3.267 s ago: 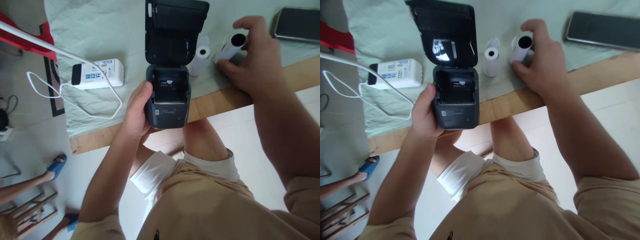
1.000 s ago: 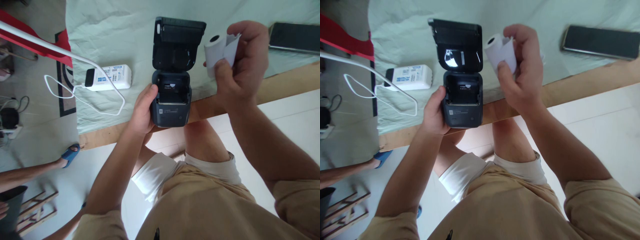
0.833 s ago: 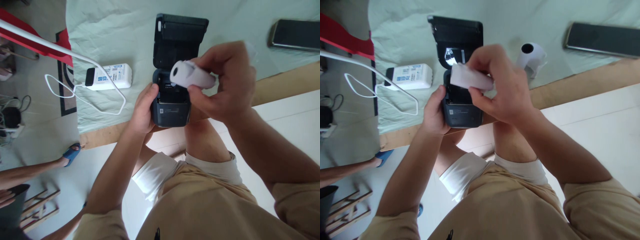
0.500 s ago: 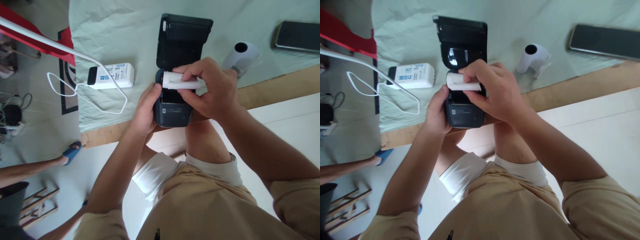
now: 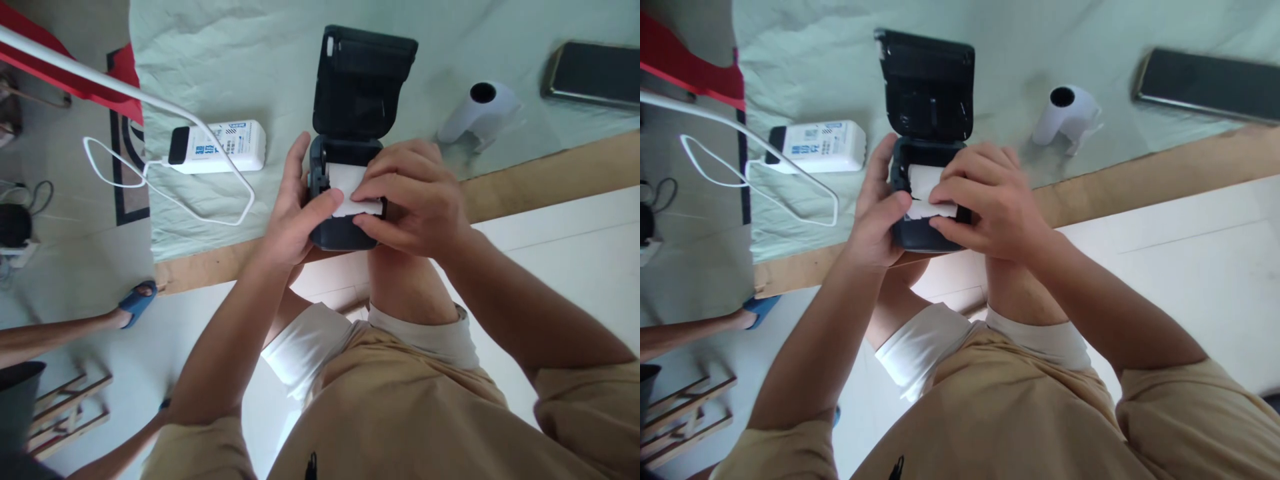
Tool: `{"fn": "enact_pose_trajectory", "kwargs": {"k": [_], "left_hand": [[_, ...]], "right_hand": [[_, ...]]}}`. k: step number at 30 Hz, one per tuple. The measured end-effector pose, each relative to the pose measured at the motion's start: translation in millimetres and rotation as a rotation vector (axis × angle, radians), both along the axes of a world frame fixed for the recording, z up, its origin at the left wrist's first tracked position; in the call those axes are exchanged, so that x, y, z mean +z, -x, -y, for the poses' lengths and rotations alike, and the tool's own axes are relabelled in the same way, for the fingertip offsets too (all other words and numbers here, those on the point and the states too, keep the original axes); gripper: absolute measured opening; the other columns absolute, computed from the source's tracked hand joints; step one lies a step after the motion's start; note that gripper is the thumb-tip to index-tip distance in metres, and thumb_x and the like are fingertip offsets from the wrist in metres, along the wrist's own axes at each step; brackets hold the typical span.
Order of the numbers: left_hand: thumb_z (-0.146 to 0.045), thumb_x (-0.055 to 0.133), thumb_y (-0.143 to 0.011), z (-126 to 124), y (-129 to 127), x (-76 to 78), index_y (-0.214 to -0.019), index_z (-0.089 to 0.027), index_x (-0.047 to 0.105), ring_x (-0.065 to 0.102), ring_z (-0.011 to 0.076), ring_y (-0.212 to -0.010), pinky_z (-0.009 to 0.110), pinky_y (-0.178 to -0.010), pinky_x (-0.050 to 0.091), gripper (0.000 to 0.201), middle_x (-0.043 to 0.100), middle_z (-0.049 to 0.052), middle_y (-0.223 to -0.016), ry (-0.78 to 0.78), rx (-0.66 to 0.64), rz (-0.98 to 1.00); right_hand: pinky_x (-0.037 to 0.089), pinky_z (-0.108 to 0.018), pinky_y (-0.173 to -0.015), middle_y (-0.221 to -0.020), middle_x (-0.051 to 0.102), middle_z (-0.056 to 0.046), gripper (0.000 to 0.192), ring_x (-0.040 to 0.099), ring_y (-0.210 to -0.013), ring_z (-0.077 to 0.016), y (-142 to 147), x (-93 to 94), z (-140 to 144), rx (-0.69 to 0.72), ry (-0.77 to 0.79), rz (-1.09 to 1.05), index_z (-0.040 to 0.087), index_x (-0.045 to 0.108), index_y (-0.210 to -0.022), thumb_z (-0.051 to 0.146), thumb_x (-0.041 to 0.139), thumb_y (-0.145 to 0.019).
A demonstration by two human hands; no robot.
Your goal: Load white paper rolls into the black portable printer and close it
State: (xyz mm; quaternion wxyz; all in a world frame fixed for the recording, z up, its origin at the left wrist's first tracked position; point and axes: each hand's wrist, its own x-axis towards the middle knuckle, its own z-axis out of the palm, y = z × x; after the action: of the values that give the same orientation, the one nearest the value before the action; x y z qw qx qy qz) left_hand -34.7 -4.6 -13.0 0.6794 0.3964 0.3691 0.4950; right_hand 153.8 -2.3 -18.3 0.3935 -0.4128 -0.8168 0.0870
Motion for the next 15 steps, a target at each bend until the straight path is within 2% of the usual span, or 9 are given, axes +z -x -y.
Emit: {"fn": "enact_pose_trajectory", "kwargs": {"k": [3, 5, 8, 10, 12, 15], "left_hand": [[-0.026, 0.088, -0.071, 0.4, 1.4, 4.7, -0.142, -0.03, 0.053, 0.058, 0.0307, -0.14, 0.036, -0.112, 0.051, 0.079, 0.067, 0.004, -0.134, -0.015, -0.001, -0.064], [-0.022, 0.09, -0.065, -0.4, 0.6, 7.4, -0.142, -0.028, 0.054, 0.055, 0.0328, -0.143, 0.035, -0.113, 0.05, 0.085, 0.066, 0.007, -0.136, 0.005, 0.011, -0.083], [-0.02, 0.092, -0.058, -1.8, -1.9, 8.5, -0.143, -0.026, 0.052, 0.051, 0.0343, -0.146, 0.035, -0.114, 0.049, 0.094, 0.067, 0.008, -0.134, 0.017, 0.019, -0.093], [-0.022, 0.093, -0.056, -2.2, -2.9, 6.2, -0.142, -0.026, 0.052, 0.049, 0.0346, -0.148, 0.035, -0.115, 0.049, 0.095, 0.065, 0.009, -0.136, -0.021, 0.039, -0.082], [-0.025, 0.092, -0.058, -2.3, -2.0, 2.1, -0.141, -0.027, 0.053, 0.05, 0.0343, -0.147, 0.036, -0.115, 0.049, 0.092, 0.063, 0.008, -0.141, -0.054, 0.042, -0.082], [-0.025, 0.091, -0.064, -2.3, 1.8, -3.5, -0.139, -0.029, 0.053, 0.056, 0.0315, -0.141, 0.036, -0.114, 0.05, 0.084, 0.061, 0.006, -0.144, -0.094, 0.017, -0.097]], "right_hand": [[0.056, -0.048, -0.09, -0.094, 0.075, 0.0, 0.023, 0.072, -0.099, -0.0246, -3.4, -3.0, -0.2, 0.066, -0.135, -0.127, 0.035, 0.07, -0.094, 0.054, 0.057, -0.093], [0.057, -0.047, -0.092, -0.103, 0.074, 0.0, 0.017, 0.071, -0.104, -0.0236, -5.8, 1.0, -3.6, -0.005, -0.187, -0.239, 0.037, 0.067, -0.106, 0.044, 0.056, -0.096], [0.055, -0.049, -0.1, -0.141, 0.063, -0.002, 0.038, 0.062, -0.13, -0.0259, -7.8, 10.5, -12.0, -0.178, -0.045, -0.294, 0.039, 0.055, -0.132, 0.046, 0.058, -0.095], [0.055, -0.048, -0.103, -0.155, 0.052, -0.001, 0.051, 0.055, -0.141, -0.0274, -8.4, 13.5, -16.5, -0.155, 0.079, -0.317, 0.04, 0.046, -0.141, 0.056, 0.059, -0.093], [0.056, -0.045, -0.103, -0.154, 0.052, 0.001, 0.05, 0.057, -0.141, -0.0273, -9.4, 11.3, -17.0, -0.108, 0.084, -0.414, 0.041, 0.046, -0.14, 0.06, 0.055, -0.095], [0.056, -0.044, -0.101, -0.141, 0.061, 0.002, 0.037, 0.062, -0.133, -0.0254, -12.2, 1.5, -11.2, -0.118, 0.062, -0.549, 0.043, 0.052, -0.133, 0.058, 0.048, -0.1]]}}
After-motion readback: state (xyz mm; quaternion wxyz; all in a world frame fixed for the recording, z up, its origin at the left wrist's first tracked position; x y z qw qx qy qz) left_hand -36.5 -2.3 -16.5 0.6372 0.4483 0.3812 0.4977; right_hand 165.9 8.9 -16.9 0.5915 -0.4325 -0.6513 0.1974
